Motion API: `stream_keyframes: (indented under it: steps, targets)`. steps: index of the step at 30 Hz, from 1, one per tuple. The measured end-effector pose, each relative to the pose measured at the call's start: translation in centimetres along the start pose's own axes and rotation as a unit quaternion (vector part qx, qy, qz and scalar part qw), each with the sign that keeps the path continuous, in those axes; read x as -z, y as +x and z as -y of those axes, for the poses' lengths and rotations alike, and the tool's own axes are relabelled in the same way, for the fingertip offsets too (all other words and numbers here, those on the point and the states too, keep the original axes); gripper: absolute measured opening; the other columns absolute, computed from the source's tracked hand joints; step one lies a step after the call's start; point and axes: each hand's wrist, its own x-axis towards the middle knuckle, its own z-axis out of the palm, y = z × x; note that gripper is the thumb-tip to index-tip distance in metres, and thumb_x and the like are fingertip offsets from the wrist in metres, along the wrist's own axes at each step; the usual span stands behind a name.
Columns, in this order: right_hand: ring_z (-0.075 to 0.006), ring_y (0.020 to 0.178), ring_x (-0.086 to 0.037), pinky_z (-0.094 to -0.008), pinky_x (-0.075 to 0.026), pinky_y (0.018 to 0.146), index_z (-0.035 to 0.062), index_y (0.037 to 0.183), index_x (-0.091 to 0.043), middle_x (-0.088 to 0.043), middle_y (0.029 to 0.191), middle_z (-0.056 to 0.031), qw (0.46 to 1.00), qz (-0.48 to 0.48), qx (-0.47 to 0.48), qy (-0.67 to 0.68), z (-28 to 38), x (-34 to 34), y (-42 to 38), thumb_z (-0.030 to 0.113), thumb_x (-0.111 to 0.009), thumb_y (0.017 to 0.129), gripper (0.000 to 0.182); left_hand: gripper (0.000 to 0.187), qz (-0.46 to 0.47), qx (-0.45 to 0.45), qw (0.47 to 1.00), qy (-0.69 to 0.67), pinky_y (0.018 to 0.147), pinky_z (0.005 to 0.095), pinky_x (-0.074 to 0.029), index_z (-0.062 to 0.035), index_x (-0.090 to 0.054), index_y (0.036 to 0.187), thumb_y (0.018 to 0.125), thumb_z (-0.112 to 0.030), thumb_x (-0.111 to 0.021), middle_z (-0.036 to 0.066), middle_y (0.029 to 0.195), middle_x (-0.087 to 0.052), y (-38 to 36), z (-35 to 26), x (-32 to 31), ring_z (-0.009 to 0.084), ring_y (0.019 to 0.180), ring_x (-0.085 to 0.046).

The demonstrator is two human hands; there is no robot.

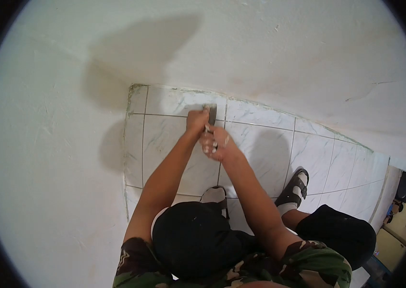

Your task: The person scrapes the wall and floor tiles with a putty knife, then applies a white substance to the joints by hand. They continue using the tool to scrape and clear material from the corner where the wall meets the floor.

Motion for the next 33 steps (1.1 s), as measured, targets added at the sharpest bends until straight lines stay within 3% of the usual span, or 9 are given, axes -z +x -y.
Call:
stream_keyframes:
  steps: [7,9,13,15,19,24,26,30,33]
  targets:
    - [-0.0082,0.038,-0.023,-0.0265,-0.02,0.033,0.0169,0.069,-0.033,-0.024,0.051,0.006,0.999,-0.031,-0.006,-0.016,0.2,-0.7,-0.3,0.036,-0.038,0.1,0.037,0.044,0.033,-0.001,0.992,-0.12,0.049,0.0371,-0.042,0.0047,-0.06,0.064,0.086,-0.033,-0.06,0.008,0.058,-0.057,1.0,0.4,0.2,0.0182,0.051,-0.052]
    - [-0.0082,0.038,-0.022,-0.0264,-0.019,0.033,0.0163,0.071,-0.034,-0.025,0.052,0.0055,0.999,-0.022,0.006,-0.028,-1.6,0.5,-1.7,0.036,-0.038,0.1,0.034,0.043,0.017,0.079,0.995,-0.056,0.047,0.0363,-0.041,0.0037,-0.059,0.063,0.086,-0.032,-0.061,0.007,0.058,-0.056,-1.5,0.7,-0.1,0.0172,0.051,-0.051]
    - [-0.0082,0.038,-0.021,-0.0262,-0.019,0.033,0.0158,0.073,-0.034,-0.024,0.052,0.0055,0.999,-0.031,-0.008,0.001,-1.7,0.5,-1.8,0.034,-0.039,0.099,0.032,0.043,0.038,0.125,0.989,-0.066,0.048,0.0375,-0.041,0.0042,-0.061,0.064,0.087,-0.033,-0.06,0.009,0.059,-0.058,-2.0,0.5,0.4,0.0183,0.052,-0.053]
    - [-0.0081,0.039,-0.021,-0.0261,-0.019,0.034,0.0158,0.074,-0.034,-0.024,0.052,0.0056,1.0,-0.014,-0.011,0.014,-0.8,-0.1,-0.8,0.033,-0.04,0.099,0.031,0.045,0.033,0.02,0.998,-0.056,0.048,0.0386,-0.041,0.0044,-0.061,0.064,0.087,-0.034,-0.06,0.011,0.059,-0.059,-0.5,0.5,0.8,0.0189,0.053,-0.054]
    - [-0.0076,0.038,-0.02,-0.0249,-0.018,0.033,0.0165,0.067,-0.033,-0.025,0.052,0.0062,0.998,-0.044,0.017,-0.027,1.6,-2.9,0.9,0.034,-0.043,0.098,0.037,0.046,0.011,0.03,0.996,-0.082,0.048,0.0387,-0.04,0.0041,-0.061,0.062,0.088,-0.034,-0.059,0.01,0.057,-0.058,2.9,-1.8,1.6,0.0193,0.051,-0.053]
    - [-0.0075,0.038,-0.021,-0.0246,-0.019,0.032,0.0163,0.07,-0.035,-0.026,0.052,0.0059,0.997,-0.076,0.022,-0.004,-1.7,0.0,-2.2,0.036,-0.043,0.098,0.035,0.047,0.053,0.095,0.99,-0.09,0.049,0.0381,-0.042,0.0048,-0.061,0.063,0.088,-0.035,-0.059,0.011,0.058,-0.058,-0.6,0.5,-0.2,0.0194,0.052,-0.053]
    - [-0.0075,0.038,-0.023,-0.0241,-0.019,0.032,0.017,0.068,-0.035,-0.026,0.052,0.0056,0.997,-0.061,0.043,-0.028,-2.6,1.8,-4.0,0.038,-0.043,0.098,0.038,0.045,0.059,0.087,0.994,-0.01,0.049,0.0375,-0.043,0.0048,-0.062,0.064,0.088,-0.033,-0.059,0.012,0.058,-0.058,-3.0,0.1,-1.1,0.0188,0.052,-0.053]
    - [-0.0075,0.038,-0.024,-0.024,-0.02,0.031,0.0165,0.069,-0.035,-0.026,0.051,0.0054,0.999,-0.008,0.036,0.017,-0.8,1.2,-3.4,0.035,-0.041,0.099,0.036,0.044,0.066,0.093,0.993,-0.035,0.048,0.037,-0.042,0.0044,-0.062,0.065,0.088,-0.032,-0.059,0.012,0.057,-0.057,-1.6,-0.2,-1.7,0.0176,0.051,-0.051]
    - [-0.0075,0.037,-0.024,-0.0246,-0.02,0.031,0.0157,0.072,-0.036,-0.027,0.051,0.0054,0.999,-0.013,0.027,0.032,0.6,-0.3,-1.2,0.032,-0.039,0.099,0.032,0.043,0.058,0.025,0.998,-0.029,0.047,0.037,-0.04,0.0048,-0.062,0.065,0.088,-0.031,-0.06,0.011,0.057,-0.057,1.1,-1.6,-1.1,0.0166,0.05,-0.051]
